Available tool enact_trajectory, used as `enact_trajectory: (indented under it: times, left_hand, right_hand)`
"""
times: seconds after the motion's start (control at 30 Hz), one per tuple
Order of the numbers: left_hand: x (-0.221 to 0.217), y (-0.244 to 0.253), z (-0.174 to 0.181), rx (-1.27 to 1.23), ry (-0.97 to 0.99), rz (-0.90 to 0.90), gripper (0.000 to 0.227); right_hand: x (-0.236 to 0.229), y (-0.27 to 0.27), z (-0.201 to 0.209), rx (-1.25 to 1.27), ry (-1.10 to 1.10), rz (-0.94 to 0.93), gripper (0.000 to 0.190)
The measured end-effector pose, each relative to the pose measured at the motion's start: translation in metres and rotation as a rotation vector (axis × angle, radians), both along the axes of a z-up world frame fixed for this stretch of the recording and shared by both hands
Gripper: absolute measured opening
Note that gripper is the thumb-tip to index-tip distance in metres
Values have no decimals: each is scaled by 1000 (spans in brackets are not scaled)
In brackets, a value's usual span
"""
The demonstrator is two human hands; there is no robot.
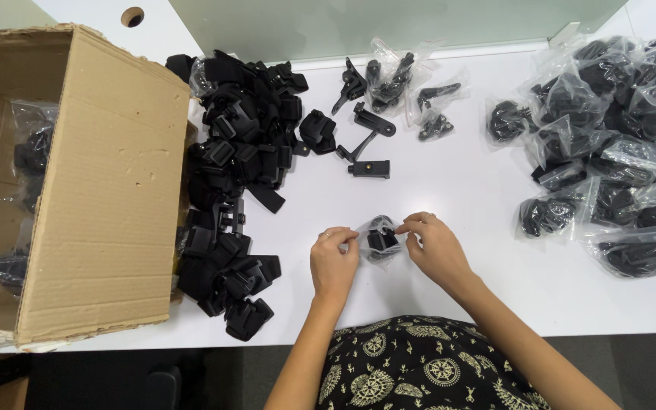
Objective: The person packs small black plastic camera accessories into clear plastic bags. They pick up individual items from a pile on a white table, place them into bags, and then put the sealed bags into a cardboard box. The process is repeated continuously throughout the video.
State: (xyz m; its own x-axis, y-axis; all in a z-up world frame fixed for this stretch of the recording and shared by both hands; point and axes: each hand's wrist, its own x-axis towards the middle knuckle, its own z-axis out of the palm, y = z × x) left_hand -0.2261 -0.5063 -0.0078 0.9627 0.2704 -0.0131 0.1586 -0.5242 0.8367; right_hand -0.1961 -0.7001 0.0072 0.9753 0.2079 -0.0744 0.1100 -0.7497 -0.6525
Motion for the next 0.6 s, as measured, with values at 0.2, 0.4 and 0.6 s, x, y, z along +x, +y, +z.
enact_trajectory:
  times: [0.2,0.4,0.6]
  left_hand:
    - [5,-3,-5,-236,-95,0,13]
    - [10,6,-37,-626,74,201,34]
    - [5,9,-86,-853,249,220,49]
  right_hand:
    - [-2,0,-1,91,2,28,36]
    - [-3,4,12,194,94,8,37]
    - [-5,9,22,331,76,63,40]
